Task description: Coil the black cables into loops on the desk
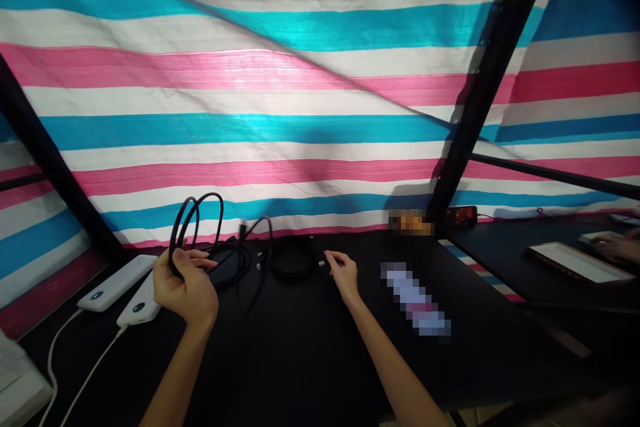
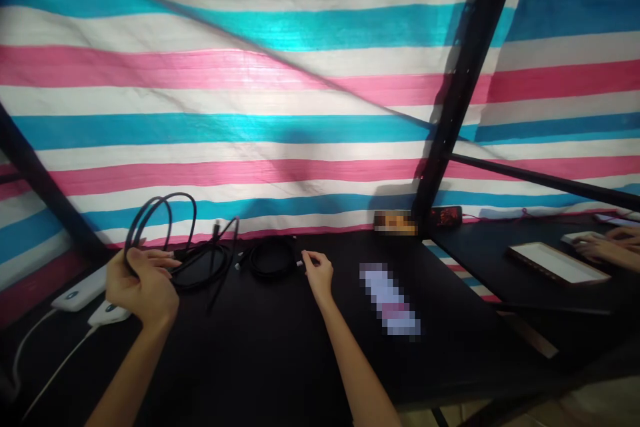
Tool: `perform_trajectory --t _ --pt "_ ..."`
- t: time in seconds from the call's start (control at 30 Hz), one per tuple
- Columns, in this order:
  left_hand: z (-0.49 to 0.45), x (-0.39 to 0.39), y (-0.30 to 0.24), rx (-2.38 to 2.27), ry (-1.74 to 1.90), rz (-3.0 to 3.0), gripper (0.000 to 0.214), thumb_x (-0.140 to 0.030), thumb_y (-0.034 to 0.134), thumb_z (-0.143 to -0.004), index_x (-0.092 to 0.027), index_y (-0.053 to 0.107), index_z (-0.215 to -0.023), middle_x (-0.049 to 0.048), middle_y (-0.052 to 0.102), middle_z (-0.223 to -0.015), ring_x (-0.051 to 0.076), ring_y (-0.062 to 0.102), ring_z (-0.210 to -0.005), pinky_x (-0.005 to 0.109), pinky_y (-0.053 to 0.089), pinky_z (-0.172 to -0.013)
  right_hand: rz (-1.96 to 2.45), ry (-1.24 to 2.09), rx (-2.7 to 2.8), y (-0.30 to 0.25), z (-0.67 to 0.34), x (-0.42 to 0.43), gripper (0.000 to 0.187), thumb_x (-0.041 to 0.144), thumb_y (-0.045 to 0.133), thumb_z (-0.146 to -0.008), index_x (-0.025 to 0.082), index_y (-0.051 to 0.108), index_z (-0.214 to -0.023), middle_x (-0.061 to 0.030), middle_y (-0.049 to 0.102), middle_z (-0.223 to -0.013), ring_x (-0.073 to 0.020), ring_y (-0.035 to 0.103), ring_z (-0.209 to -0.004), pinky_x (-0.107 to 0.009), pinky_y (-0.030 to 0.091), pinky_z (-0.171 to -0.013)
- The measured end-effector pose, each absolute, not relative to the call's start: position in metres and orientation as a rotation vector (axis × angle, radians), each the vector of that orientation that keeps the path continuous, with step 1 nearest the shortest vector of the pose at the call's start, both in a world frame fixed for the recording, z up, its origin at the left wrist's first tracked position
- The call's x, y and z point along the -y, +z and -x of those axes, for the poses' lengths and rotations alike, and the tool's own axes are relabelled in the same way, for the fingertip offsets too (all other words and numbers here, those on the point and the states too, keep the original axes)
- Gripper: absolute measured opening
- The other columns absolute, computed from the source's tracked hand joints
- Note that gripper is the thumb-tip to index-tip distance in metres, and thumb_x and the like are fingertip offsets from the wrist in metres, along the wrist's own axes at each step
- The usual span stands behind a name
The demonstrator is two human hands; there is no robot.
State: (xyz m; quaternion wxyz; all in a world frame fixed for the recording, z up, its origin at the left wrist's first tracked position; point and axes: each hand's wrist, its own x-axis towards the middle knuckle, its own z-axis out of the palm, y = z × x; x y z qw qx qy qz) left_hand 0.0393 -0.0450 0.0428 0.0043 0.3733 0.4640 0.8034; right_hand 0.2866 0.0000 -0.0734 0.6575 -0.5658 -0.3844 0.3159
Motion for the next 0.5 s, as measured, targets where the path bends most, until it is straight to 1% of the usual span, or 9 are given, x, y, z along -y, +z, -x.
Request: perform_trajectory --t 0.1,0.23,0.33,0.5 --pt "-0.064 0.066 0.036 -1.347 2.39 -1.251 0.023 -0.037 0.046 -0.089 -0.017 0.051 -0.098 -0.0054 0.055 -0.061 0.007 0.05 -0.037 0.019 0.036 -0.039 1.233 0.818 0.917 -0.067 -0.279 0.004 0.044 0.054 0.062 -0.069 0.014 0.072 -0.082 -0.0081 0.068 -0.084 -0.0059 0.044 -0.042 -0.02 0.032 -0.038" --pt "-0.085 0.076 0.006 -1.38 2.217 -1.441 0.019 -0.033 0.05 -0.087 -0.017 0.057 -0.094 -0.0046 0.058 -0.06 0.005 0.046 -0.037 0.018 0.037 -0.04 1.155 1.068 0.966 -0.063 -0.274 0.006 0.05 0.06 0.055 -0.073 0.014 0.074 -0.083 -0.0082 0.067 -0.082 -0.0056 0.047 -0.042 -0.019 0.032 -0.037" --pt "-0.088 0.073 -0.008 -1.411 2.112 -1.461 0.019 -0.033 0.051 -0.087 -0.018 0.059 -0.093 -0.0041 0.059 -0.061 0.005 0.045 -0.037 0.018 0.036 -0.039 1.081 1.283 0.955 -0.064 -0.275 0.006 0.046 0.057 0.058 -0.073 0.015 0.073 -0.085 -0.0058 0.064 -0.08 -0.0047 0.047 -0.043 -0.018 0.031 -0.038" --pt "-0.085 0.064 0.003 -1.368 2.126 -1.33 0.02 -0.034 0.052 -0.086 -0.017 0.059 -0.093 -0.0046 0.057 -0.061 0.004 0.043 -0.036 0.018 0.035 -0.039 1.046 1.347 0.951 -0.064 -0.278 0.005 0.042 0.053 0.062 -0.072 0.014 0.071 -0.087 -0.0032 0.061 -0.077 -0.0047 0.046 -0.045 -0.018 0.03 -0.039"
